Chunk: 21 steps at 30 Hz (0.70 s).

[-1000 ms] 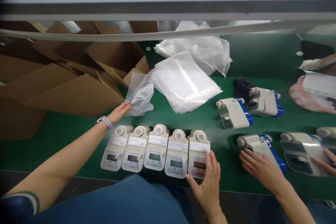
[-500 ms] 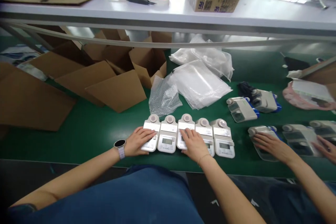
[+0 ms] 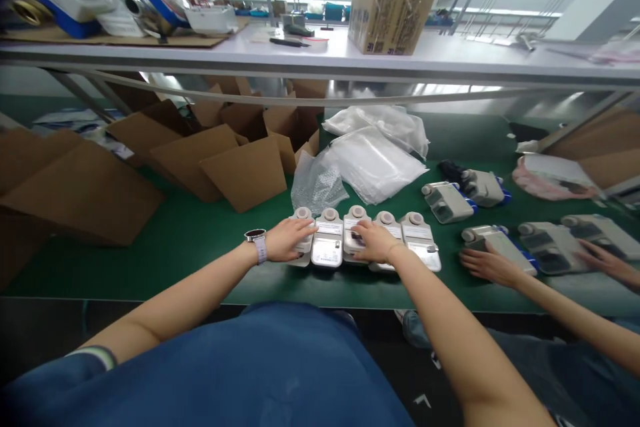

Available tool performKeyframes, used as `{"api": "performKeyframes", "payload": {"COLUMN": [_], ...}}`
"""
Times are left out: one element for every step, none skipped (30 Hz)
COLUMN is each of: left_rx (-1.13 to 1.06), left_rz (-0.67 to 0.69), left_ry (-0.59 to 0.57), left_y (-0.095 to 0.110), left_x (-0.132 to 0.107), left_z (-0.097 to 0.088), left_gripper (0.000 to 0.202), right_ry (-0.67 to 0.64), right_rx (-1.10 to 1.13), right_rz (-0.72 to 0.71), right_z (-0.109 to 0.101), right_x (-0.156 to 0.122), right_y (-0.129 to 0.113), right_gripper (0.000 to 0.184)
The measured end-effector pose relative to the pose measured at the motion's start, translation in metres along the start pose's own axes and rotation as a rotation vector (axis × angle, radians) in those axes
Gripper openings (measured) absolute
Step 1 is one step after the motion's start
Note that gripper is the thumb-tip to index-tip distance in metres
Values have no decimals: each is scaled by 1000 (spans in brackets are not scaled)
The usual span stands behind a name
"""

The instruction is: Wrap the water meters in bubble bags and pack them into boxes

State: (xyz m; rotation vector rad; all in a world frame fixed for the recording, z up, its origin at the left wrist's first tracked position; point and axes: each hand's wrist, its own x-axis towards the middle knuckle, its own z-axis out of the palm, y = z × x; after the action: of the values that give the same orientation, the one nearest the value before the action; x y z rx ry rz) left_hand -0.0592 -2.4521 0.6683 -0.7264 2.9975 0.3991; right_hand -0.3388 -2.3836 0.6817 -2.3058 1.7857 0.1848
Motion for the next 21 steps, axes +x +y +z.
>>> {"api": "performKeyframes", "payload": {"left_rx": [75, 137, 187, 228, 263, 294, 321, 342, 357, 363, 359, 344, 316, 275, 226, 170, 111, 52, 0, -40, -65], "left_rz": [2, 1, -8, -28, -59, -94, -123, -140, -144, -137, -126, -117, -110, -108, -112, -119, -132, -144, -155, -168, -181], "left_ry": [21, 29, 20, -3, -34, -66, -94, -117, -136, -151, -167, -186, -213, -244, -274, -304, -328, -349, -365, -376, -383], "left_y": [9, 18, 27, 35, 42, 48, 53, 57, 59, 60, 59, 57, 54, 49, 44, 38, 32, 27, 23, 21, 20], "left_x": [4, 9, 15, 22, 29, 35, 41, 46, 49, 51, 52, 53, 54, 55, 56, 57, 58, 59, 60, 60, 60], "left_z": [4, 7, 11, 13, 15, 16, 17, 16, 15, 12, 9, 4, -1, -7, -12, -17, -21, -24, -26, -28, -28], "left_gripper": [79, 80, 83, 88, 92, 96, 99, 99, 99, 97, 94, 87, 79, 72, 68, 66, 67, 69, 72, 73, 75], "right_ry": [40, 77, 106, 127, 142, 153, 160, 165, 167, 165, 159, 150, 138, 123, 105, 87, 66, 42, 16, -11, -37], "right_rx": [-15, -29, -37, -48, -68, -95, -125, -151, -169, -174, -163, -146, -130, -112, -94, -75, -56, -38, -20, -4, 8], "right_rz": [21, 45, 67, 84, 95, 99, 101, 100, 97, 93, 85, 75, 62, 47, 33, 21, 10, -1, -13, -29, -46], "right_z": [5, 11, 17, 23, 29, 34, 39, 43, 45, 46, 46, 45, 42, 38, 34, 29, 23, 18, 12, 7, 2], "right_x": [-9, -18, -28, -37, -46, -54, -60, -64, -67, -69, -70, -70, -69, -69, -67, -66, -64, -61, -59, -56, -53], "right_y": [1, 4, 7, 11, 16, 21, 27, 32, 36, 41, 44, 47, 51, 54, 57, 61, 64, 68, 72, 75, 77], "right_gripper": [79, 83, 87, 90, 92, 93, 94, 94, 93, 91, 88, 84, 80, 76, 70, 65, 61, 57, 54, 53, 52]}}
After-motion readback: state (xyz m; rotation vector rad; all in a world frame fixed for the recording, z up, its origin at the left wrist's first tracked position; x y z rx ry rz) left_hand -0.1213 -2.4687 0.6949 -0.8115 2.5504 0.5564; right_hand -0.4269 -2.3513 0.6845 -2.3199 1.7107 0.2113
